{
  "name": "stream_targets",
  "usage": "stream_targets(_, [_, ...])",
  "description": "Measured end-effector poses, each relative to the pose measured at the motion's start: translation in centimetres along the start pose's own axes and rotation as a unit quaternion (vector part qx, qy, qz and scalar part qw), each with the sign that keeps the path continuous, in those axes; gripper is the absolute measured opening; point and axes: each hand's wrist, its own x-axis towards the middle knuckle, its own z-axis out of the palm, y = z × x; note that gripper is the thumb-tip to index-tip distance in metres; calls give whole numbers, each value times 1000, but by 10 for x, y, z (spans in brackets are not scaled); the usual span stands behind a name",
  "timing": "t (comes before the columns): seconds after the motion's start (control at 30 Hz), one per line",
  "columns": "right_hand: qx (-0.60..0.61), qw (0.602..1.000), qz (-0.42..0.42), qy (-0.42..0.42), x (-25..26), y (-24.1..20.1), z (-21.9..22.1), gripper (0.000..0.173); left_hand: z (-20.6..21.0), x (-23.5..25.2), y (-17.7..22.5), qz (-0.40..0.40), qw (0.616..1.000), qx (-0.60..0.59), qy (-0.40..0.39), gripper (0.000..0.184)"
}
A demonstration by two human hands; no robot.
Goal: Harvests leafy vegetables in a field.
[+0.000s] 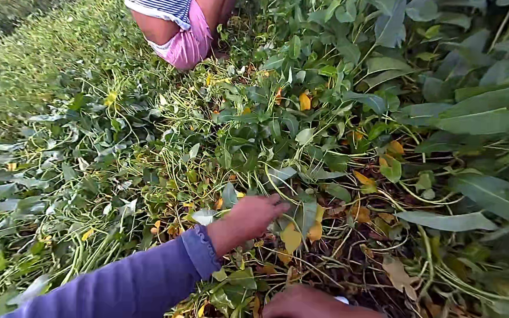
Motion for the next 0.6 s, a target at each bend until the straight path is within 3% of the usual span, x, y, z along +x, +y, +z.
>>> stream_targets(0.07, [-43,985,106,128,-11,14,-16,27,-1,6,-37,-84,992,80,-53,55])
stream_targets(0.13, [-55,935,218,273,-20,31,-36,32,-22,4,-86,-173,975,126,-57,58])
stream_targets(0.17, [-46,911,278,302,-25,39,-46,34,-32,-2,-111,-208,967,139,-43,58])
stream_targets(0.23, [-15,881,392,265,-33,54,-58,44,-45,-21,-155,-266,955,132,0,57])
stream_targets(0.3, [2,862,455,224,-36,71,-60,60,-53,-43,-190,-319,943,64,66,39])
stream_targets(0.37, [-16,859,470,202,-37,88,-57,64,-63,-61,-204,-368,919,-47,135,28])
stream_targets(0.47, [-38,865,460,194,-39,100,-52,49,-82,-70,-190,-416,849,-225,237,24])
stream_targets(0.53, [-57,882,395,250,-49,95,-49,38,-95,-67,-168,-424,772,-380,284,22])
stream_targets(0.6, [-108,903,263,320,-63,90,-48,26,-107,-65,-154,-395,696,-508,320,19])
